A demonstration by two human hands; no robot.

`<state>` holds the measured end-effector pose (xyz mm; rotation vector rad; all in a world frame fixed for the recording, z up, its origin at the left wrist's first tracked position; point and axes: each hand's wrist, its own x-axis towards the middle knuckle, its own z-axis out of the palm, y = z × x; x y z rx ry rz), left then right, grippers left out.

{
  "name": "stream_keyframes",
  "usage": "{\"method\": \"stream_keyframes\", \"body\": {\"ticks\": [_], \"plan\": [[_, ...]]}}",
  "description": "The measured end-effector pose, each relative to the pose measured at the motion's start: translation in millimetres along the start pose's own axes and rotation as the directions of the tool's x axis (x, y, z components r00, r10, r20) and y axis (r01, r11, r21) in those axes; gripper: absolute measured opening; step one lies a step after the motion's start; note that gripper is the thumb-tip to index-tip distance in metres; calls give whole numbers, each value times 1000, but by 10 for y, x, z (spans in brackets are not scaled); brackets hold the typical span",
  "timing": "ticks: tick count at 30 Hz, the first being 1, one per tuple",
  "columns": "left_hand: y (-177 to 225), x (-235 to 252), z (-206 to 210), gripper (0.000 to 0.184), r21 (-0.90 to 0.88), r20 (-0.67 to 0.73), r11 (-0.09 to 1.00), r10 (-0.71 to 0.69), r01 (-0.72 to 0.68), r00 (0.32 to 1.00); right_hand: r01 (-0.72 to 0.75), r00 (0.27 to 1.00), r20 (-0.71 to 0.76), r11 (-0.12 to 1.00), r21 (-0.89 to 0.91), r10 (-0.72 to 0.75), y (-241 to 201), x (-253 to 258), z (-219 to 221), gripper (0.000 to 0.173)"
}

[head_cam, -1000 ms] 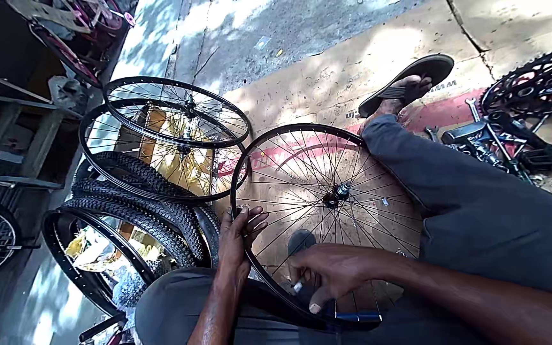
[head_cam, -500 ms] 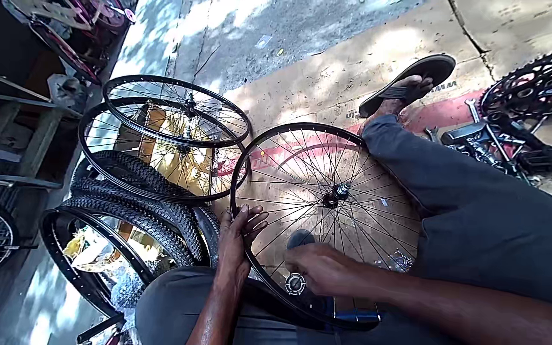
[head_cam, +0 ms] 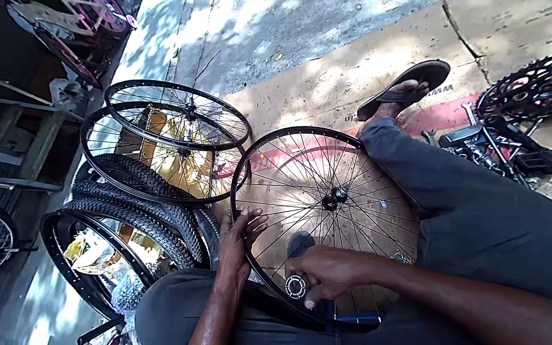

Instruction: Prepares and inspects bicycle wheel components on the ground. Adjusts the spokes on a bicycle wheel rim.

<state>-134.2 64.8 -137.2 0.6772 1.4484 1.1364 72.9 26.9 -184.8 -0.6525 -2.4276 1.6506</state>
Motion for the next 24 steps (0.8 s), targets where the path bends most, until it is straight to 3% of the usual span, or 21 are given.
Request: {"method": "stream_keyframes", "body": {"ticks": [3,5,7,9,11,13,15,17,20,24], "plan": [[-4,-10,-9,28,5,3,1000,4,-4,1000,31,998,-54,967,252,-17,65,-79,-27,32],[-4,-8,0,29,5,-1,1000,5,-5,1000,-88,979,-173,991,103,105,14,14,98,27],[-10,18,4,29,-1,-3,1000,9,-9,1000,-118,969,-236,980,-161,78,5,115,232,22],[-10,19,-4,29,-1,-3,1000,5,-5,1000,-71,991,-129,978,-195,46,-7,104,180,21],[-5,7,-10,31,3,2,1000,-1,1,1000,9,1000,26,1000,-14,-8,18,-2,-6,38],[-1,0,-6,32,10,6,1000,-1,1,1000,53,998,9,983,173,-56,99,-68,-62,37],[0,-10,5,31,10,-3,1000,1,-1,1000,-43,994,-84,969,243,65,75,-28,-7,31],[4,13,8,32,-5,2,1000,4,-4,1000,-146,978,-143,987,69,155,-21,59,56,34],[19,85,-31,30,-20,8,1000,-16,16,1000,-126,984,-148,969,-213,96,-81,107,194,21],[114,283,-27,38,34,-13,997,-70,71,997,74,997,17,997,-37,-74,33,-80,47,43]]}}
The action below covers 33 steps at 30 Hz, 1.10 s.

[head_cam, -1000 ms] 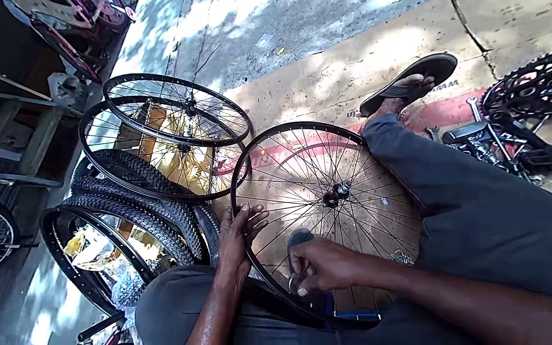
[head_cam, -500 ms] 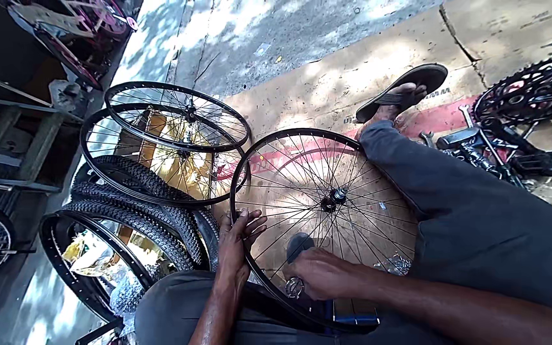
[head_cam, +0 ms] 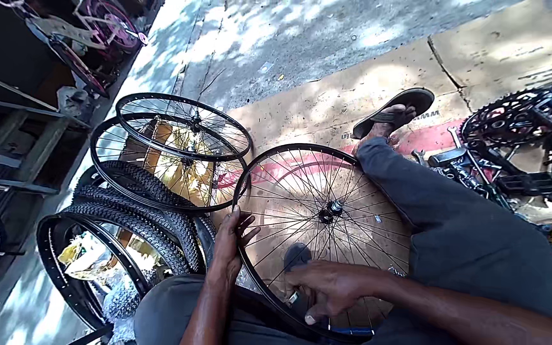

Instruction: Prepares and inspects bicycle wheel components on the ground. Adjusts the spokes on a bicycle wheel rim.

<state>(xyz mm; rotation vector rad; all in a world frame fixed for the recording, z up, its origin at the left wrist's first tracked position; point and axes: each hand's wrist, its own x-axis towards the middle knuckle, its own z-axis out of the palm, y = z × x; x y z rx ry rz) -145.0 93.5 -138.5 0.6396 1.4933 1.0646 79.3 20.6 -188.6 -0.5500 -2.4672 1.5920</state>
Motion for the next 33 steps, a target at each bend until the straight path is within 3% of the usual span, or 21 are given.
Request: {"method": "stream_keyframes", "body": {"ticks": [5,8,10,11,12,14,16,18,19,21,23,26,28,31,33], "plan": [[7,-124,80,38,-67,39,997,33,-30,999,50,997,-56,999,4,-49,75,1,-51,30],[-59,-334,65,34,-113,100,984,149,-137,984,96,951,-296,995,-2,-92,58,-192,-246,24],[-115,-431,-1,28,-113,131,976,201,-187,971,31,864,-483,974,-225,-140,77,-277,-292,20],[-135,-437,-28,22,-106,143,976,206,-192,968,-36,851,-500,932,-361,-161,112,-274,-292,18],[-146,-424,-42,18,-96,147,978,196,-183,970,-82,863,-477,885,-457,-166,150,-246,-265,17],[-162,-387,-11,34,-42,89,992,123,-120,988,-12,929,-332,884,-468,-163,141,-148,-143,17],[-193,-354,18,47,-11,17,999,54,-53,998,128,959,-210,954,-270,-188,63,-32,0,18],[-215,-370,9,51,-4,-3,1000,21,-21,1000,111,961,-243,990,-86,-129,8,38,74,25],[-207,-378,1,51,-4,11,1000,13,-13,1000,56,959,-271,995,-79,-76,-6,72,88,34],[-167,-370,4,52,-3,37,1000,14,-14,999,-36,943,-328,969,-245,-48,13,176,195,28],[-146,-338,14,49,11,13,1000,7,-7,1000,-70,970,-243,949,-308,-7,-12,225,234,18],[-155,-284,17,46,38,-62,999,-34,36,998,-14,999,-50,997,-79,10,-62,106,-22,32],[-154,-289,-7,42,47,-48,998,-39,42,998,-21,997,-77,998,65,26,-30,32,-67,27],[-145,-293,3,34,7,-18,999,-40,40,999,-145,958,-269,980,-133,105,-48,153,155,21],[-171,-269,15,30,-20,-32,999,-37,37,999,-149,965,-250,954,-260,83,-37,226,224,21]]}}
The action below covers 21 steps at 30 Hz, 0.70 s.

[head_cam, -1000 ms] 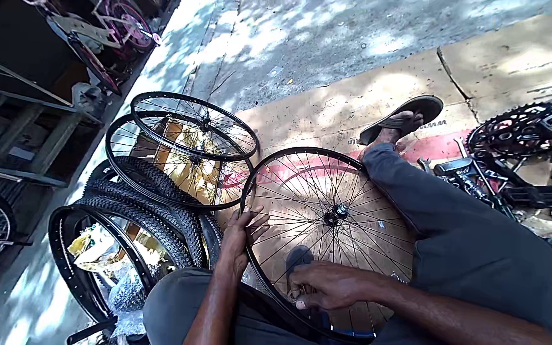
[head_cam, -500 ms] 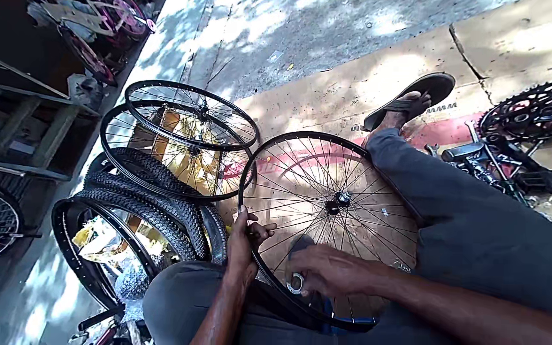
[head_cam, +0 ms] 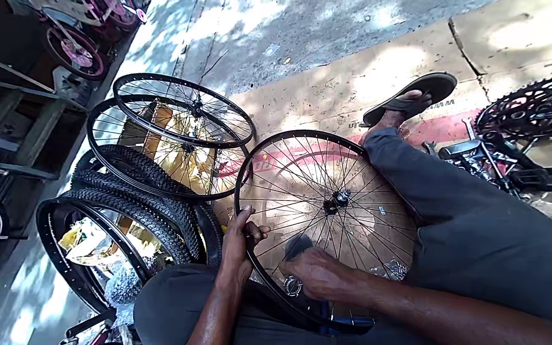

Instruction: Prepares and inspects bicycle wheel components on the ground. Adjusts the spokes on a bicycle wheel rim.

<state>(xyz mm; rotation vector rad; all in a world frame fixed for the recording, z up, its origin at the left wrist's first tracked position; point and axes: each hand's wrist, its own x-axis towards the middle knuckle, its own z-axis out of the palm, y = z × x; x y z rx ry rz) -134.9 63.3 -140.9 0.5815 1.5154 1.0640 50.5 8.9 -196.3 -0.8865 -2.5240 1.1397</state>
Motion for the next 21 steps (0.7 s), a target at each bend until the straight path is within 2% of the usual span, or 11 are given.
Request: {"method": "stream_keyframes", "body": {"ticks": [3,5,6,8,10,13,15,16,18,19,21], "plan": [[-13,1,-15,28,-13,-3,1000,1,-1,1000,43,973,210,970,241,-95,66,-61,-310,38],[6,-12,-15,29,-10,14,1000,10,-10,1000,34,979,176,928,370,-106,142,-110,-353,34],[8,-22,-11,29,-8,23,1000,13,-13,1000,-11,989,139,935,354,-40,119,-108,-304,31],[8,-24,10,30,-13,13,1000,14,-14,1000,-54,998,38,988,142,49,31,-50,-117,23],[3,-4,20,30,-24,-8,1000,14,-14,1000,-8,999,33,1000,-22,9,14,6,-17,18],[-8,16,-15,29,-44,13,999,22,-21,1000,63,971,212,972,227,-113,97,-52,-285,35],[-14,21,-13,29,-46,28,999,29,-28,999,-1,976,199,916,401,-86,150,-113,-357,31],[-14,14,-9,29,-41,33,999,31,-30,999,-61,987,161,925,376,0,115,-109,-316,27],[-13,14,5,30,-29,27,999,29,-28,999,-93,995,52,985,146,86,23,-40,-132,23],[-19,25,8,30,-29,17,999,28,-28,999,-71,997,31,997,37,70,1,-5,-55,21],[-27,42,-5,30,-31,11,999,24,-24,1000,-11,992,123,999,30,7,15,17,-114,22]]}}
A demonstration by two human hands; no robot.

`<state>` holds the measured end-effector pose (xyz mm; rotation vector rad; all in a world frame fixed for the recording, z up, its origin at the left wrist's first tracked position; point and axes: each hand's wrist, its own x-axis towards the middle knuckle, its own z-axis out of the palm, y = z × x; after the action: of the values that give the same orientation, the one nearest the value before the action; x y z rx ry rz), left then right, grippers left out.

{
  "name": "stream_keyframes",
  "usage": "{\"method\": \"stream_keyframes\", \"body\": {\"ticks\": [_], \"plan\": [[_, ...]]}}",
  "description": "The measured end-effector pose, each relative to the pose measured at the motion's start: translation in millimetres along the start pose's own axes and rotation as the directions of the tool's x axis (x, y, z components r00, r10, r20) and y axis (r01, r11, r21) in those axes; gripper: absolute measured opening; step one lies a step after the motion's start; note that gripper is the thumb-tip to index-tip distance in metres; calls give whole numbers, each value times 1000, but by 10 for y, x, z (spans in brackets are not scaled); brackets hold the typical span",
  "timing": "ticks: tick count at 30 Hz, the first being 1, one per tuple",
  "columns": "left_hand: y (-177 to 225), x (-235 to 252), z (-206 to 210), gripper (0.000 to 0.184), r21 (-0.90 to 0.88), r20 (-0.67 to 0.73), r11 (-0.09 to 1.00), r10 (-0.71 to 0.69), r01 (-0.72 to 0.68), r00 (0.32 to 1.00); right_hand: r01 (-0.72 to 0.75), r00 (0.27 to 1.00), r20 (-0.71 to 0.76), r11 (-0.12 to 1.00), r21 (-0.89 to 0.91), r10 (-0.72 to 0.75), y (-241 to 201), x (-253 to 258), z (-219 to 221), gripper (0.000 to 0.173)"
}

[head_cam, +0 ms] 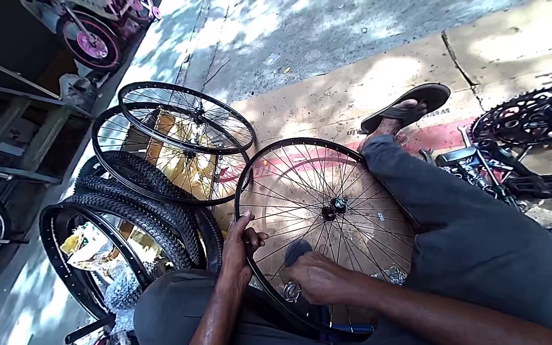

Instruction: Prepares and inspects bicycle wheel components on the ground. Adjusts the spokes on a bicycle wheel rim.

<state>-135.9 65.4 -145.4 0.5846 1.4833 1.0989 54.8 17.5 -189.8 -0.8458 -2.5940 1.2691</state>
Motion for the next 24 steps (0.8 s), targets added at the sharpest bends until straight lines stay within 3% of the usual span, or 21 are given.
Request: {"method": "stream_keyframes", "body": {"ticks": [2,4,6,8,9,12,14,15,17,19,22,24], "plan": [[-4,-2,-20,30,-7,10,1000,4,-4,1000,62,986,139,977,202,-91,70,-79,-206,39],[2,-6,-13,30,-10,19,1000,12,-12,1000,56,988,117,932,358,-104,121,-143,-274,35],[8,-15,7,29,-3,14,1000,9,-9,1000,-43,999,15,964,262,40,56,-99,-141,27],[5,-3,17,30,10,-5,1000,6,-6,1000,-46,995,-89,999,22,48,-1,-8,54,20],[1,4,13,30,12,-11,1000,9,-9,1000,-26,997,-70,1000,-13,25,-14,9,64,19],[0,3,-11,29,-2,-1,1000,11,-11,1000,79,986,125,976,201,-106,71,-70,-202,38],[6,-8,-11,30,-6,8,1000,15,-15,1000,67,987,113,932,357,-114,133,-124,-267,36],[4,-16,-12,30,-2,10,1000,12,-12,1000,15,997,68,937,349,-42,113,-112,-213,33],[3,-13,-9,30,8,7,1000,12,-12,1000,-53,997,-50,989,137,61,27,-27,-19,26],[4,4,-8,30,10,6,1000,15,-15,1000,-19,998,-68,1000,-22,17,-1,24,53,20],[3,-5,-26,30,-5,29,1000,22,-22,999,87,985,132,977,193,-113,94,-73,-232,39],[8,-10,-16,29,-11,31,1000,22,-22,999,84,989,83,937,340,-119,142,-130,-266,36]]}}
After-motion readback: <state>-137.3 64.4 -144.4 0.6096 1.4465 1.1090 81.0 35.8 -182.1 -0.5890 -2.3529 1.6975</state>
